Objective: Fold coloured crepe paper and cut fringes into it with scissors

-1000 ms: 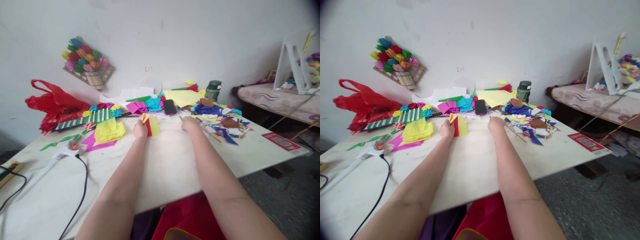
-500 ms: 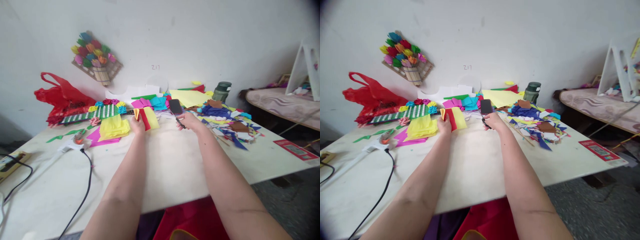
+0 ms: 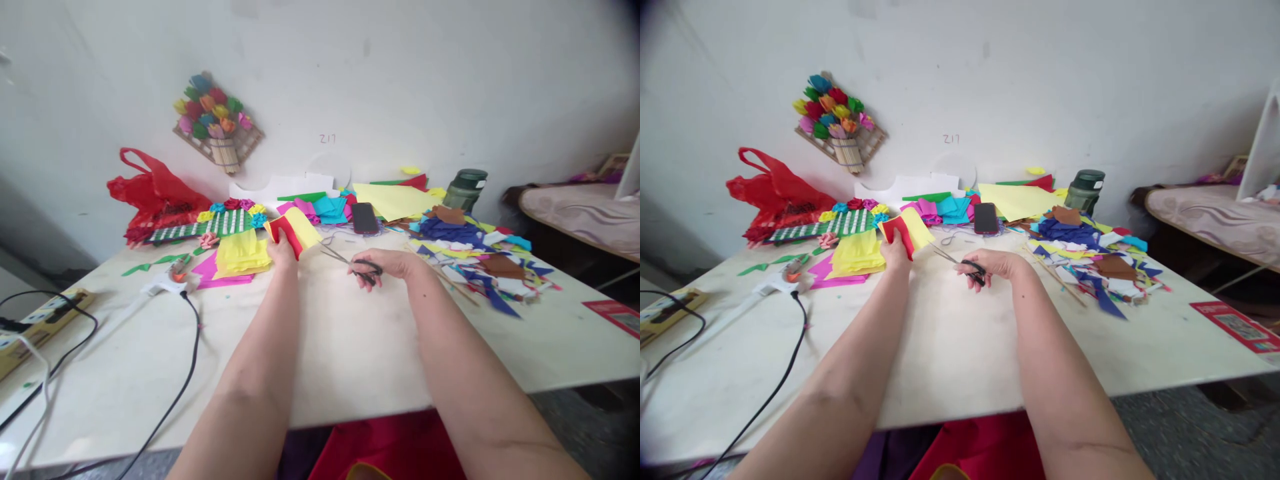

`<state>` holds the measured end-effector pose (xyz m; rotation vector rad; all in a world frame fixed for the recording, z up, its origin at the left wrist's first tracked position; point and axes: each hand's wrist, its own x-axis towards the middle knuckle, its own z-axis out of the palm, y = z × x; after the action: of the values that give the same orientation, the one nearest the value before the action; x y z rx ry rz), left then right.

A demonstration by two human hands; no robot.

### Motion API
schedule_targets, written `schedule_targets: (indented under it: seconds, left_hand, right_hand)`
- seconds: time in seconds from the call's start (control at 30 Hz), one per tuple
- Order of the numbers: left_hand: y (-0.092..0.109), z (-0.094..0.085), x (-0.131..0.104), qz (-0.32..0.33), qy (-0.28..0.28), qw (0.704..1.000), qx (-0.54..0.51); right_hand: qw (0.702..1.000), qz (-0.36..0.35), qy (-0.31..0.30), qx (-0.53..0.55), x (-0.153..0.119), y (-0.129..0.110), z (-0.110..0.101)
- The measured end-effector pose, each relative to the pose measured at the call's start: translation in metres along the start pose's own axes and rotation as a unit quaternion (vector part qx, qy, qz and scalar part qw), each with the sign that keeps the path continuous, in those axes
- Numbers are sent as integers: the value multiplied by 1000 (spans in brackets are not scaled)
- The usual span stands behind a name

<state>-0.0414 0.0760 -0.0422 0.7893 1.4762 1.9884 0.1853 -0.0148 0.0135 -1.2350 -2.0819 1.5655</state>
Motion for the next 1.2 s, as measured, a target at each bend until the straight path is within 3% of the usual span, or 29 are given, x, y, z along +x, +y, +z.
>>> schedule_targets:
  seconds: [0.1,0.2,0.4,0.6,1.2]
  left_hand:
    - [3,3,-4,-54,-13,994,-89]
    - [4,8,-11,-71,-10,993,-97]
    - [2,11,-20,-30,7,999,14]
    - [1,9,-20,20,8,987,161]
    - [15,-5,-25,19,28,972,231]
  right_hand:
    - [1000,-7,-5,13,10,1,7]
    - [999,-39,-7,37,24,2,16]
    - [994,-77,25,68,39,-1,34]
    - [990,-74,44,110,40,-1,38]
    - [982,-92,41,160,49,5,48]
